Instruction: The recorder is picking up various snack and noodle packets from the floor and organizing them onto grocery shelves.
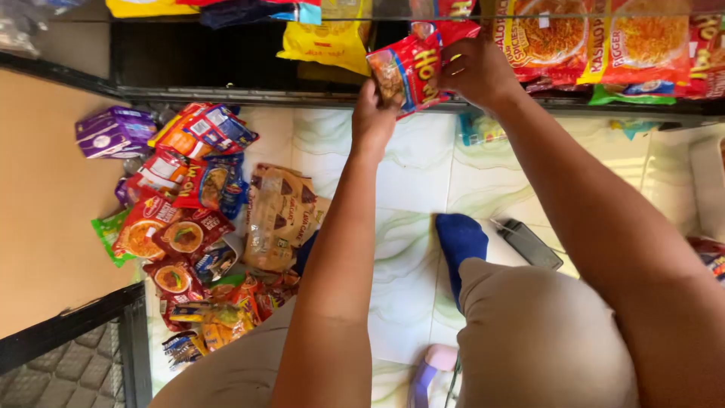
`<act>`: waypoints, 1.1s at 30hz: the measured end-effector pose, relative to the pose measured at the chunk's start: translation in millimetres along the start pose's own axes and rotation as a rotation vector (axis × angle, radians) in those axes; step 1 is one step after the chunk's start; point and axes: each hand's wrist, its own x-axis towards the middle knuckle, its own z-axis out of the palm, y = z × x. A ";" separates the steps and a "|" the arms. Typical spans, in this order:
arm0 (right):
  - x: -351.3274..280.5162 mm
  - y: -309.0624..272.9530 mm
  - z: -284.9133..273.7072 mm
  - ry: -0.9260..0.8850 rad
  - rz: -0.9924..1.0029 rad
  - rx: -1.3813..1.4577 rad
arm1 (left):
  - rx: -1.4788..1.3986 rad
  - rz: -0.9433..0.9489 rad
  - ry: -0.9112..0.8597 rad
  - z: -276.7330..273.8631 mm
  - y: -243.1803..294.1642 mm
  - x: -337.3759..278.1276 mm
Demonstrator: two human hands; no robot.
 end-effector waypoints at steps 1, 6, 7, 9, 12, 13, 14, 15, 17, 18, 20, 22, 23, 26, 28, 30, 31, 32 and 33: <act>-3.8 1.2 -3.9 -0.004 -0.007 0.000 | 0.001 0.005 0.005 8.4 0.6 5.1; -29.5 -17.1 -9.4 0.386 -0.125 -0.269 | 0.422 0.150 0.033 46.8 37.9 11.2; -30.7 -17.5 -7.0 0.388 -0.123 -0.272 | 0.419 0.149 0.030 51.1 25.8 18.0; -35.2 -18.3 -3.1 0.500 -0.012 -0.337 | 0.587 0.270 0.160 61.4 1.5 29.4; -34.5 2.1 8.9 0.544 -0.073 -0.316 | 0.657 0.378 0.166 67.7 1.4 23.2; -32.4 7.8 12.6 0.544 -0.075 -0.316 | 0.657 0.379 0.167 68.4 1.9 20.4; -30.4 13.4 16.1 0.565 -0.110 -0.390 | 0.661 0.360 0.171 69.3 2.4 17.8; -29.4 19.6 18.6 0.588 -0.143 -0.467 | 0.663 0.341 0.170 71.6 2.4 14.7; -24.3 26.8 26.1 0.556 -0.029 -0.504 | 0.602 0.355 0.199 75.6 5.8 11.1; -22.0 30.4 30.4 0.520 0.083 -0.537 | 0.542 0.366 0.230 77.0 7.4 8.8; -21.2 36.8 39.5 0.514 0.099 -0.549 | 0.429 0.337 0.157 75.9 10.9 6.2; -15.4 34.3 43.0 0.518 0.104 -0.557 | 0.316 0.323 0.084 74.3 12.9 12.4; -13.3 30.1 41.6 0.511 0.124 -0.584 | 0.236 0.280 0.031 74.4 11.5 16.8; 1.5 34.5 39.9 0.513 0.070 -0.578 | 0.330 0.192 0.028 66.9 2.9 33.2; 4.8 30.8 43.5 0.533 -0.002 -0.548 | 0.500 0.151 0.070 59.3 -3.7 40.6; 2.5 13.5 48.0 0.591 0.000 -0.547 | 0.546 0.104 0.073 54.0 -7.3 48.2; 1.8 15.1 47.9 0.593 -0.002 -0.547 | 0.546 0.107 0.073 52.0 -5.5 45.3; 0.7 16.6 48.2 0.567 0.049 -0.566 | 0.573 0.100 0.057 49.6 -3.9 42.0; -0.1 17.9 49.8 0.536 0.098 -0.583 | 0.602 0.092 0.044 45.6 -2.3 38.1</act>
